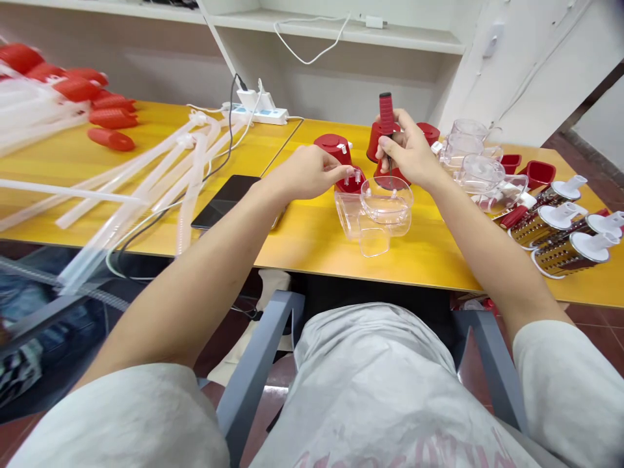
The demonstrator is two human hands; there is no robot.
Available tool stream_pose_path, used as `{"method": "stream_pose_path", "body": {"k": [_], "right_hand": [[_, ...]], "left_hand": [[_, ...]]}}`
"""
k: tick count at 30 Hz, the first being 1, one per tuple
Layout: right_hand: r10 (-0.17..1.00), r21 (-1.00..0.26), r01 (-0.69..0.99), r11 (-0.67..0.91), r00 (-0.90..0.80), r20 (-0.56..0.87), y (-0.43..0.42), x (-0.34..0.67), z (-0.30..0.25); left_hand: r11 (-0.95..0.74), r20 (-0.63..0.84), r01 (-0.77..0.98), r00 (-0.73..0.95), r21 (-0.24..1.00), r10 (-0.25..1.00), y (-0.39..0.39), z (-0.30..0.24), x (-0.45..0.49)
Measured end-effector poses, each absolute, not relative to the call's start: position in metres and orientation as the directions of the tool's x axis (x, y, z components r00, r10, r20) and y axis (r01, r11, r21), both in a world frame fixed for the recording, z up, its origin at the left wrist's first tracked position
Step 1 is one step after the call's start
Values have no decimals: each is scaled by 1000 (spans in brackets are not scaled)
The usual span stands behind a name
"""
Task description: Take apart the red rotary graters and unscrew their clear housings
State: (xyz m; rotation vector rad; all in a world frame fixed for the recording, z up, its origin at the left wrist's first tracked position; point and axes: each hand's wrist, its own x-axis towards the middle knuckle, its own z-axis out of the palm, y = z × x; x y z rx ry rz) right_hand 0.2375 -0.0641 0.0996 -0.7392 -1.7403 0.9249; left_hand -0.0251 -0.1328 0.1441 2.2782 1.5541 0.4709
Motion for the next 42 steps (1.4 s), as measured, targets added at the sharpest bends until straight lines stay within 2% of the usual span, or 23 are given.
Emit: {"method": "stream_pose_path", "body": {"k": [3, 7, 12, 18, 29, 36, 42], "right_hand": [[832, -864, 118, 490, -360, 422, -51, 237, 86], [841, -870, 181, 458, -404, 358, -45, 236, 74], [830, -847, 231, 479, -434, 350, -48, 229, 72], [807, -809, 269, 522, -463, 367, -51, 217, 70], [821, -800, 286, 527, -413, 394, -55, 205, 68], [870, -843, 269, 465, -316, 379, -55, 194, 63], [904, -917, 211, 338, -344, 255, -51, 191, 59]], "left_hand": [[-368, 128, 852, 345, 373, 930, -126, 144, -24], [-365, 117, 867, 347, 340, 931, -114, 143, -21], [-368, 136, 901, 345, 229, 929, -102, 139, -13], [-249, 77, 900, 238, 356, 968, -97, 135, -6], [-130, 70, 884, 110, 450, 991, -83, 118, -12], [-90, 35, 836, 85, 541, 996, -92, 120, -19], [-85, 6, 813, 101, 576, 995, -89, 117, -26]]}}
